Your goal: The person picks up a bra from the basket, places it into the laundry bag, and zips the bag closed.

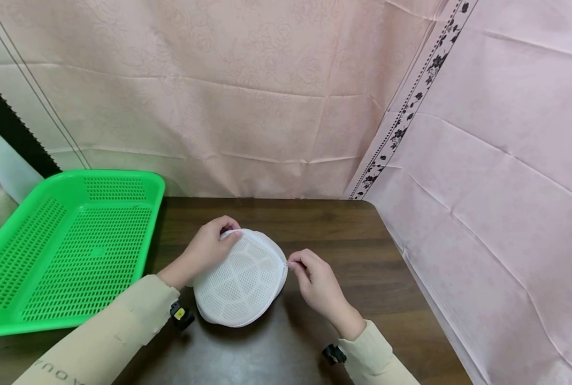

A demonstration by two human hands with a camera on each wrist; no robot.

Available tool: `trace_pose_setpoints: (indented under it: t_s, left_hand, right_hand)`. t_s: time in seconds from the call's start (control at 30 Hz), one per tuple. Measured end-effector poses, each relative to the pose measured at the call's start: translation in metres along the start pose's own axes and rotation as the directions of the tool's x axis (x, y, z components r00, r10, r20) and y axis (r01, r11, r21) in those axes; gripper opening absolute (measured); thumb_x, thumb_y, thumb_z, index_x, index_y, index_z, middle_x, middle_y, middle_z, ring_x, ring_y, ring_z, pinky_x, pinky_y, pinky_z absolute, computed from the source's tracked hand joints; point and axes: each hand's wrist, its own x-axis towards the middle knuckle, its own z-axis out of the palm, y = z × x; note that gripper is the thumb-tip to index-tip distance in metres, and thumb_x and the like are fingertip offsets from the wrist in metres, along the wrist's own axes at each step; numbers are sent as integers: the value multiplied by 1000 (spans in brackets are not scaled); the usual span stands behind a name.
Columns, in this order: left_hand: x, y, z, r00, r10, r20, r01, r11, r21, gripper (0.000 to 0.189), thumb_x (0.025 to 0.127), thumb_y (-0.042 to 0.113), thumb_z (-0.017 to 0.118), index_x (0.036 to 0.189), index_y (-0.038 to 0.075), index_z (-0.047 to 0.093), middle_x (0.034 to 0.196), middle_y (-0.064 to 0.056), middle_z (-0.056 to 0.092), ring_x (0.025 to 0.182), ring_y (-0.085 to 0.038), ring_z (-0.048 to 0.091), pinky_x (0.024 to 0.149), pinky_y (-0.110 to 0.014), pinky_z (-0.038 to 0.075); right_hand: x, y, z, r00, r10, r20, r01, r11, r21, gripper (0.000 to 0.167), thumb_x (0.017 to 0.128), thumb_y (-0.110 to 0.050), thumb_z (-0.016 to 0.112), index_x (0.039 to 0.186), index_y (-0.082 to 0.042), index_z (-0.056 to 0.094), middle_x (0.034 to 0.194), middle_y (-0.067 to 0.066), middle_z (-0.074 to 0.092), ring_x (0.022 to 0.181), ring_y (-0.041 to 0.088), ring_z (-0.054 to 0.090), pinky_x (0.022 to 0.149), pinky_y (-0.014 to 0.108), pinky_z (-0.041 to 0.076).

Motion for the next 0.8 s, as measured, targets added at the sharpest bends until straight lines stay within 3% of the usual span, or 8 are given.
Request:
trace_pose_setpoints:
  t_s: [0.33, 0.5, 0.67, 0.8]
  left_hand:
    - [0, 3, 0, 1000, 9, -21, -9, 1000, -6, 12, 94, 25, 64, 101, 15, 61, 94, -3, 61, 84, -21, 55, 77, -36, 46]
    - [0, 6, 0, 999, 30, -14, -29, 1000, 2, 17, 94, 25, 63, 107, 14, 63, 103, -3, 62, 94, -20, 57, 85, -40, 46]
    - [1, 19, 1, 995, 103, -8, -103, 995, 17, 26, 92, 25, 64, 113, 10, 65, 111, -3, 62, 106, -21, 57, 94, -42, 43]
    - [0, 36, 6, 981, 194, 9, -194, 980, 43, 26, 90, 26, 66, 111, 11, 68, 111, -1, 64, 107, -22, 55, 98, -43, 37]
  right_hand:
    - [1, 0, 3, 1000, 4, -13, -3, 1000, 15, 5, 93, -7, 63, 94, -12, 62, 89, -1, 61, 80, 9, 54, 70, 25, 46]
    - [2, -2, 4, 1000, 14, -15, -14, 1000, 17, 6, 93, -6, 63, 95, -12, 62, 89, -4, 59, 79, 9, 54, 68, 25, 46]
    - [2, -3, 4, 999, 46, -14, -45, 999, 21, 6, 93, -6, 63, 95, -12, 63, 88, -6, 59, 78, 8, 53, 68, 25, 46]
    - [2, -4, 5, 998, 54, -20, -53, 998, 32, 6, 93, -6, 64, 95, -11, 63, 88, -7, 59, 77, 8, 54, 67, 25, 47]
